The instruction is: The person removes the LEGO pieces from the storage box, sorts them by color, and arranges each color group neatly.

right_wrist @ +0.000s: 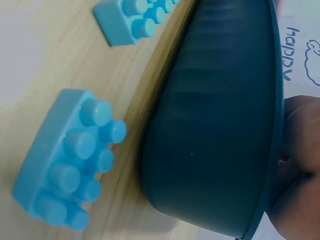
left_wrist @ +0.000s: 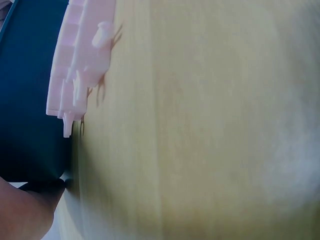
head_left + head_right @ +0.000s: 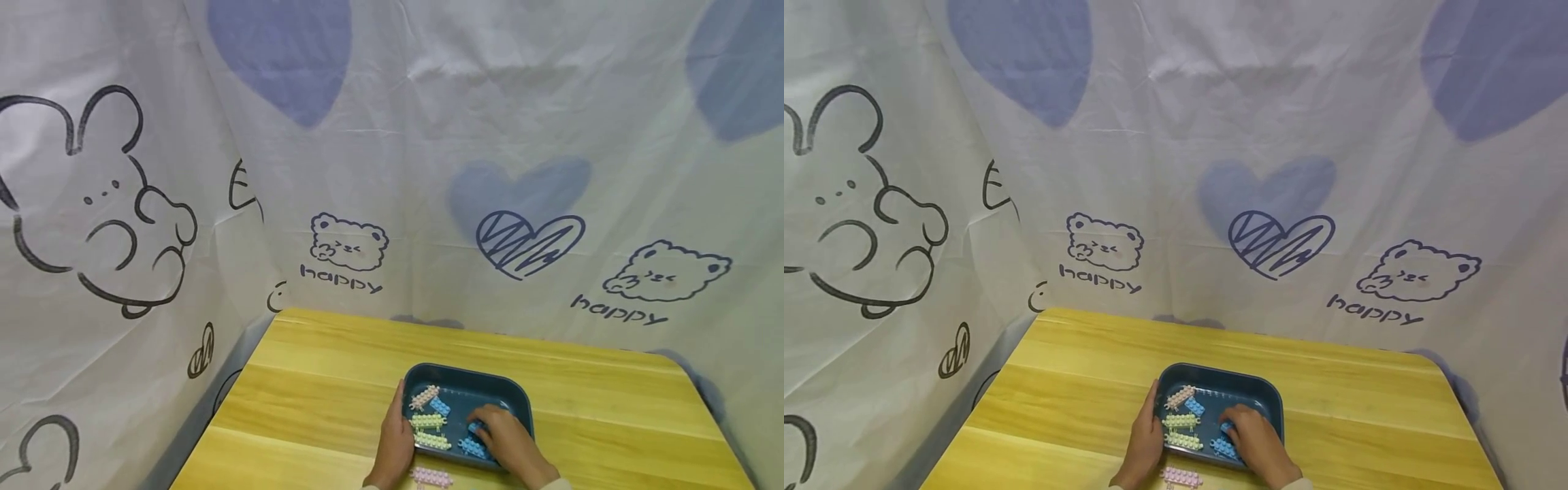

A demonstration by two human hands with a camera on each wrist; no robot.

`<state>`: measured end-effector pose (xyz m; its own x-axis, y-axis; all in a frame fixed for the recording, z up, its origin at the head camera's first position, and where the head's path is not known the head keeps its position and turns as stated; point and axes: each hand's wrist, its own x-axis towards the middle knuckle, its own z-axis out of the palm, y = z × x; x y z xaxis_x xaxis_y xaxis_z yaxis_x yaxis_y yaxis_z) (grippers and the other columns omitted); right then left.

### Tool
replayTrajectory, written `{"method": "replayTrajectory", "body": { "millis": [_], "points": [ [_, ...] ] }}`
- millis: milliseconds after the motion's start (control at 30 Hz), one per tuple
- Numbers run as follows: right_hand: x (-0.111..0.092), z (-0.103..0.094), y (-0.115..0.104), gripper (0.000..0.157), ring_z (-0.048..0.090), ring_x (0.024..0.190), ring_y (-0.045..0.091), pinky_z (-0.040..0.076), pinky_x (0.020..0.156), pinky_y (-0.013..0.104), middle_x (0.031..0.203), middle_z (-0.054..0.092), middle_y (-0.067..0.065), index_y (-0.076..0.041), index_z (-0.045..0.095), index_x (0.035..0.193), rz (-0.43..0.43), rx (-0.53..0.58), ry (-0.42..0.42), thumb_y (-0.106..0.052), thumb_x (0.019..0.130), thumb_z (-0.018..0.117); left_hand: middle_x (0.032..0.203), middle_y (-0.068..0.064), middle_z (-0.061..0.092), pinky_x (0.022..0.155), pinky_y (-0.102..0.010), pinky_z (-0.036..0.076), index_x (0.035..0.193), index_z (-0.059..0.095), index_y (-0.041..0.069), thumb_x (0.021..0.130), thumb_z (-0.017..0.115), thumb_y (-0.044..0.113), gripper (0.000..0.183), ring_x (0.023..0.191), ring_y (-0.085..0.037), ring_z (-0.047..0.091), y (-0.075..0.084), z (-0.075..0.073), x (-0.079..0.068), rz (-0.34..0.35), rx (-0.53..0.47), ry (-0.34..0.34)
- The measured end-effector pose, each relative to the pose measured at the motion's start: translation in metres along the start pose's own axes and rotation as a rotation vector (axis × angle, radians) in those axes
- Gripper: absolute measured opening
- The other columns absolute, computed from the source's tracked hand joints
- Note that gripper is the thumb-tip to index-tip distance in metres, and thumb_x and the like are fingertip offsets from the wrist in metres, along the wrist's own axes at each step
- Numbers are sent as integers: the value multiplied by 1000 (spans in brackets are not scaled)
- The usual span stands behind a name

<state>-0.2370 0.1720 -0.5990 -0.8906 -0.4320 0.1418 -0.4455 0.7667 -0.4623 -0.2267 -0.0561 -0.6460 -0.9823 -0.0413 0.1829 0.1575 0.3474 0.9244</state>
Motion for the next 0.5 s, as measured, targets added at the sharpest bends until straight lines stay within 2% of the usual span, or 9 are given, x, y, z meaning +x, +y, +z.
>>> {"method": "replayTrajectory", "body": {
  "millis": [300,500],
  "points": [
    [-1,-6,-6,19,71,94,26,62,77,42,100,73,3,-9,77,99,-5,-27,49,4,85,79,165,-24,30,122,-57,25,162,25,-4,96,34,-15,67,151,-41,29,-2,1,0,-15,4,-6],
    [-2,-8,-6,19,71,96,27,62,79,43,101,73,4,-9,77,100,10,-25,45,3,86,80,165,-24,30,122,-57,25,162,25,-4,97,34,-15,66,150,-41,29,0,1,1,-18,2,-7]
  ]
}}
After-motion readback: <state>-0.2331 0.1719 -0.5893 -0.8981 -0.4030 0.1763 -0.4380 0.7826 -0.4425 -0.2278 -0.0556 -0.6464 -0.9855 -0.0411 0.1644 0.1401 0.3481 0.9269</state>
